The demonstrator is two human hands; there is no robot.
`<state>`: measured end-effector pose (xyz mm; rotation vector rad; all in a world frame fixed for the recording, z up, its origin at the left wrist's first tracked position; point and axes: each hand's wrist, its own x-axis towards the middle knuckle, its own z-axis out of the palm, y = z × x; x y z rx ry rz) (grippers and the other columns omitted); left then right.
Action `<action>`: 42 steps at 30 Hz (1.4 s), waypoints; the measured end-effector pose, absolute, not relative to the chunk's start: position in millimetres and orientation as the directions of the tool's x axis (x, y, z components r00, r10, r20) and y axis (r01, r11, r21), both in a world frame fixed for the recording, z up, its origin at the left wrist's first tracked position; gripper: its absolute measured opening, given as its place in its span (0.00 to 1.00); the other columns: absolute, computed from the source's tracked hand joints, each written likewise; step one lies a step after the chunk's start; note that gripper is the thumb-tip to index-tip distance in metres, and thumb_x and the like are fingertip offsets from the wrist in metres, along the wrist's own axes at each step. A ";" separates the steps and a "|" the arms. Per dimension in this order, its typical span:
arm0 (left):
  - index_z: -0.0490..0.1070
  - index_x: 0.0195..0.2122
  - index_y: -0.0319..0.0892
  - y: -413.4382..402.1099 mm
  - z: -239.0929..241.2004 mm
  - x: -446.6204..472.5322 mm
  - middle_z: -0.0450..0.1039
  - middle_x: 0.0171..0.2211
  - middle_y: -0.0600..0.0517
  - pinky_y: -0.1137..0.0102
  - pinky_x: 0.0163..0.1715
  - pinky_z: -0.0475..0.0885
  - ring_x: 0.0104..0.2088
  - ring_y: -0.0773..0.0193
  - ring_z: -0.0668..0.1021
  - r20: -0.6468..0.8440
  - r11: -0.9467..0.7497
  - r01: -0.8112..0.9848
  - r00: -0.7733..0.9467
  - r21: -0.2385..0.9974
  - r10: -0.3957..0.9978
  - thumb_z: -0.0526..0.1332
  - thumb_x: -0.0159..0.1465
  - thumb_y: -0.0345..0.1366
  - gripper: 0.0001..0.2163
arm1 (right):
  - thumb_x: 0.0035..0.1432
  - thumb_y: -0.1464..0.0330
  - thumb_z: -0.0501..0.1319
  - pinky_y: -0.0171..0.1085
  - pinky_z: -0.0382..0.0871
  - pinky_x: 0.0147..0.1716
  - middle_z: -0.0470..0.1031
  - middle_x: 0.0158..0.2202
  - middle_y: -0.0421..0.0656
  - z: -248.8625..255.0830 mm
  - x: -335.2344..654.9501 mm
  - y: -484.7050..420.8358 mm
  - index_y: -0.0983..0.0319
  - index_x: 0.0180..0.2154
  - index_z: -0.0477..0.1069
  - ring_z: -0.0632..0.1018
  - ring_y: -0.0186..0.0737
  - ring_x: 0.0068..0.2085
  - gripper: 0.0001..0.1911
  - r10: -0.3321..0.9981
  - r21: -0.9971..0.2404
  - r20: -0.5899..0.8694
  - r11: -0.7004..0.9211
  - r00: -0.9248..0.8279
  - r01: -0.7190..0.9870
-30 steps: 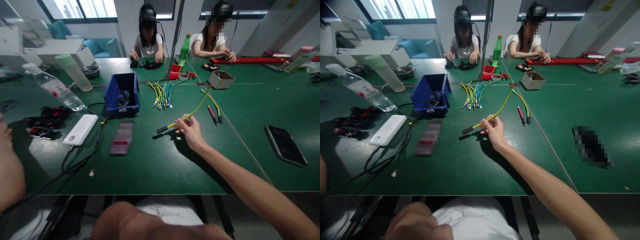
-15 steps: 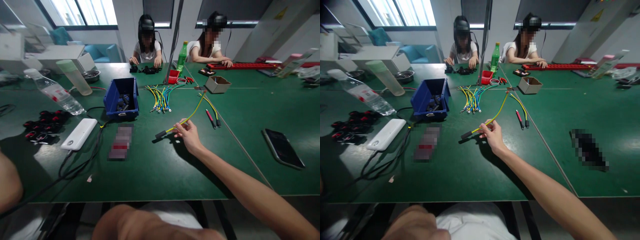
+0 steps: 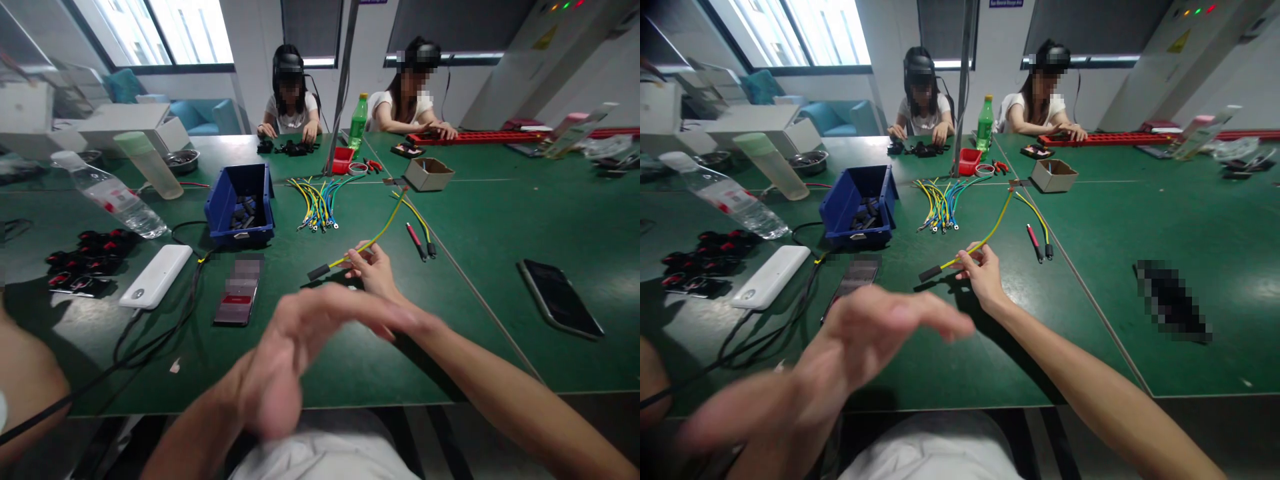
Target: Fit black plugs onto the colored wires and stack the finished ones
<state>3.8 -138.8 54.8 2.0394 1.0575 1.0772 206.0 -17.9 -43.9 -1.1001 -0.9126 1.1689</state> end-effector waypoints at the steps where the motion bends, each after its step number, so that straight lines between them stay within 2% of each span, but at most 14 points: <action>1: 0.74 0.46 0.48 -115.4 55.1 7.7 0.79 0.41 0.49 0.63 0.37 0.77 0.41 0.55 0.80 0.388 -0.485 0.345 0.313 0.804 0.867 0.57 0.66 0.47 0.14 | 0.47 0.59 0.70 0.33 0.73 0.21 0.75 0.29 0.36 -43.1 206.0 -18.2 0.58 0.37 0.63 0.81 0.39 0.29 0.21 0.983 -0.970 -0.002 0.042 0.183 -0.238; 3: 0.74 0.47 0.44 -75.3 45.2 11.6 0.77 0.45 0.48 0.62 0.44 0.75 0.44 0.57 0.79 0.402 -0.456 0.371 0.217 0.809 0.889 0.56 0.68 0.43 0.13 | 0.47 0.59 0.70 0.33 0.73 0.22 0.75 0.30 0.37 -41.7 205.8 -19.1 0.58 0.37 0.63 0.81 0.40 0.30 0.21 0.983 -0.968 -0.002 0.045 0.186 -0.247; 5: 0.73 0.47 0.41 -50.0 24.6 10.8 0.77 0.45 0.47 0.63 0.45 0.74 0.44 0.57 0.78 0.438 -0.465 0.481 0.174 0.744 0.882 0.62 0.63 0.39 0.13 | 0.47 0.58 0.70 0.33 0.74 0.22 0.75 0.31 0.37 -41.1 205.4 -20.1 0.58 0.38 0.63 0.81 0.40 0.30 0.21 0.983 -0.965 -0.005 0.043 0.183 -0.258; 8: 0.71 0.49 0.39 -36.0 -11.7 6.6 0.76 0.44 0.46 0.65 0.42 0.74 0.43 0.58 0.78 0.432 -0.482 0.556 0.230 0.677 0.872 0.66 0.58 0.34 0.18 | 0.47 0.59 0.70 0.33 0.73 0.22 0.75 0.31 0.37 -42.0 204.5 -21.0 0.58 0.37 0.62 0.81 0.39 0.30 0.21 0.984 -0.960 0.000 0.049 0.176 -0.275; 13: 0.73 0.46 0.39 -33.0 -44.1 6.0 0.78 0.41 0.47 0.66 0.41 0.74 0.39 0.61 0.79 0.438 -0.531 0.530 0.302 0.661 0.847 0.63 0.61 0.32 0.12 | 0.47 0.58 0.69 0.32 0.73 0.22 0.75 0.31 0.36 -43.4 203.0 -21.0 0.57 0.37 0.62 0.80 0.38 0.29 0.21 0.989 -0.955 0.004 0.049 0.151 -0.293; 16: 0.76 0.43 0.39 -31.5 -45.8 5.6 0.79 0.38 0.48 0.67 0.39 0.73 0.35 0.63 0.78 0.435 -0.521 0.520 0.288 0.677 0.853 0.62 0.63 0.32 0.08 | 0.47 0.58 0.70 0.32 0.72 0.22 0.75 0.31 0.36 -43.1 202.2 -20.4 0.57 0.37 0.62 0.80 0.38 0.29 0.21 0.988 -0.958 -0.004 0.041 0.156 -0.283; 24: 0.77 0.44 0.41 -29.8 -45.4 1.4 0.79 0.35 0.49 0.69 0.36 0.72 0.31 0.64 0.77 0.424 -0.513 0.464 0.289 0.722 0.858 0.62 0.63 0.34 0.10 | 0.46 0.59 0.71 0.31 0.72 0.21 0.76 0.32 0.36 -43.6 200.8 -21.1 0.56 0.37 0.62 0.81 0.37 0.30 0.22 0.991 -0.948 -0.032 0.012 0.133 -0.318; 36: 0.78 0.44 0.41 -32.7 -47.0 5.0 0.79 0.36 0.48 0.69 0.34 0.72 0.32 0.63 0.78 0.345 -0.417 0.369 0.246 0.831 0.906 0.64 0.62 0.38 0.11 | 0.45 0.58 0.71 0.29 0.73 0.22 0.77 0.32 0.37 -43.6 198.8 -23.9 0.57 0.38 0.62 0.81 0.37 0.29 0.23 0.993 -0.934 -0.066 -0.028 0.097 -0.355; 42: 0.79 0.44 0.41 -33.1 -45.9 5.7 0.79 0.34 0.49 0.70 0.33 0.71 0.30 0.64 0.77 0.347 -0.419 0.367 0.249 0.830 0.904 0.64 0.61 0.37 0.11 | 0.44 0.58 0.71 0.30 0.73 0.22 0.78 0.32 0.38 -43.5 197.4 -25.0 0.57 0.38 0.62 0.82 0.40 0.31 0.24 0.994 -0.936 -0.067 -0.030 0.092 -0.352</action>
